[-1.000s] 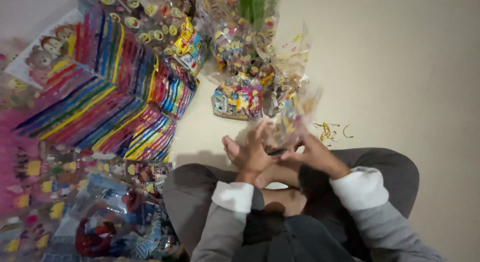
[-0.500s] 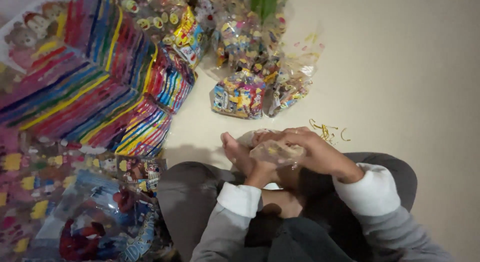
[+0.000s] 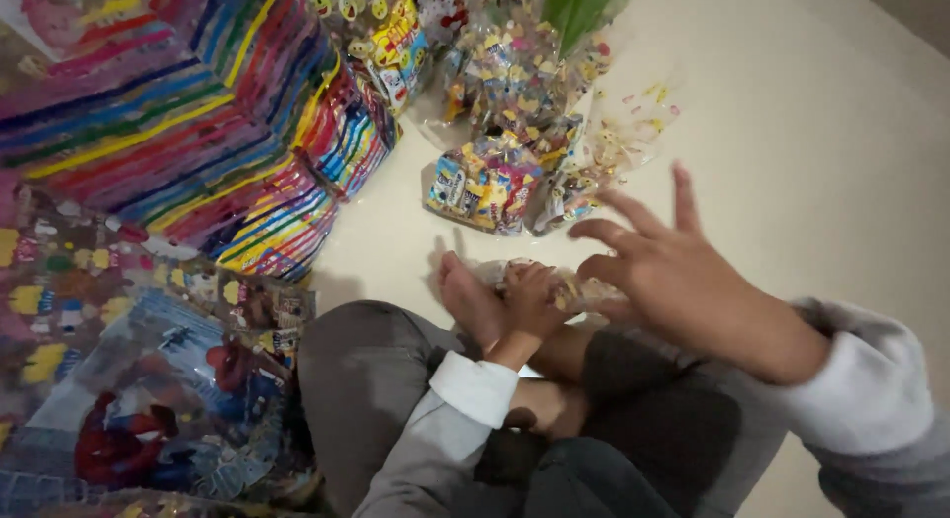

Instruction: Sealing plastic snack bags by hand using twist ties while sitting on the floor.

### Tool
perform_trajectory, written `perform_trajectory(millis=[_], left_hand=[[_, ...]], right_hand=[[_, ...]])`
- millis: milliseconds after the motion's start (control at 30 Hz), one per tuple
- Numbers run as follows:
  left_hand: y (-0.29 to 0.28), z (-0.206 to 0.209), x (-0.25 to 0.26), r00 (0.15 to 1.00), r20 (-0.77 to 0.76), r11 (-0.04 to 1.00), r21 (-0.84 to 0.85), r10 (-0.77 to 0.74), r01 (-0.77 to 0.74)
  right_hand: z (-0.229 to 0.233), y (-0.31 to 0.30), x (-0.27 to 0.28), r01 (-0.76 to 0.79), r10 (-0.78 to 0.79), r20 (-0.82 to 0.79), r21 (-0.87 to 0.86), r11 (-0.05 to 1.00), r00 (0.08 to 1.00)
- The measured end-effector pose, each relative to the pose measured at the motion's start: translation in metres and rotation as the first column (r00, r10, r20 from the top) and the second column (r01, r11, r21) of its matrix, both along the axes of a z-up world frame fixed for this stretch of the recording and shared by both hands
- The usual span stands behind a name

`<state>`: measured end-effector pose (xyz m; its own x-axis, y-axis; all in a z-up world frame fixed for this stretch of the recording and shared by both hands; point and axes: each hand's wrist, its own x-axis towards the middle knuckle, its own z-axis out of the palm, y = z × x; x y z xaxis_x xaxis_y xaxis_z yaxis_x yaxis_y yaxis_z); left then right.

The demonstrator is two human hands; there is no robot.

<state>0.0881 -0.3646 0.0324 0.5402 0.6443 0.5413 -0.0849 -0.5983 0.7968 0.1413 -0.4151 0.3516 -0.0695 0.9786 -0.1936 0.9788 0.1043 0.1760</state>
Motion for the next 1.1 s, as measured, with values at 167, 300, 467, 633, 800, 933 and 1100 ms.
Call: perform_trajectory(millis=[167,300,467,633,800,933,1100], left_hand=[[0.02,0.113,-0.051,0.948,-0.088,0.922,-0.222,0.306,-0.319],[0.036,0.126,-0.066,0.796,0.079,0.295,-0.947,0.601,-0.129],[-0.003,0.012,-0.015,0.945,-0.199,0.83,-0.455,0.258,-0.323],[0.005,0.005,0.004,0.999,-0.024,0.946,-0.322,0.03,-0.037],[0.025,0.022,-0.008,0.998,0.066,0.996,-0.09,0.01,-0.004],[0.03,-0.064,0.031,0.992,-0.032,0.992,0.013,0.126,-0.126],[0.016,-0.046,0.022,0.959,-0.272,0.951,0.272,-0.074,0.15]], right_hand=[[-0.011,0.022,-0.039,-0.206,0.24,-0.097,0.276,0.939,0.966],[-0.021,0.03,-0.041,-0.355,0.4,-0.084,0.322,0.878,0.913],[0.008,0.004,0.041,-0.063,0.05,-0.254,-0.043,0.997,0.966],[0.005,-0.044,0.074,0.248,-0.246,-0.192,-0.015,0.969,0.95],[-0.034,-0.093,0.077,0.529,-0.238,-0.609,0.358,0.769,0.757],[-0.095,-0.117,0.095,0.705,-0.24,-0.795,0.301,0.642,0.558],[-0.099,-0.125,0.092,0.765,-0.105,-0.934,0.21,0.608,0.34]])
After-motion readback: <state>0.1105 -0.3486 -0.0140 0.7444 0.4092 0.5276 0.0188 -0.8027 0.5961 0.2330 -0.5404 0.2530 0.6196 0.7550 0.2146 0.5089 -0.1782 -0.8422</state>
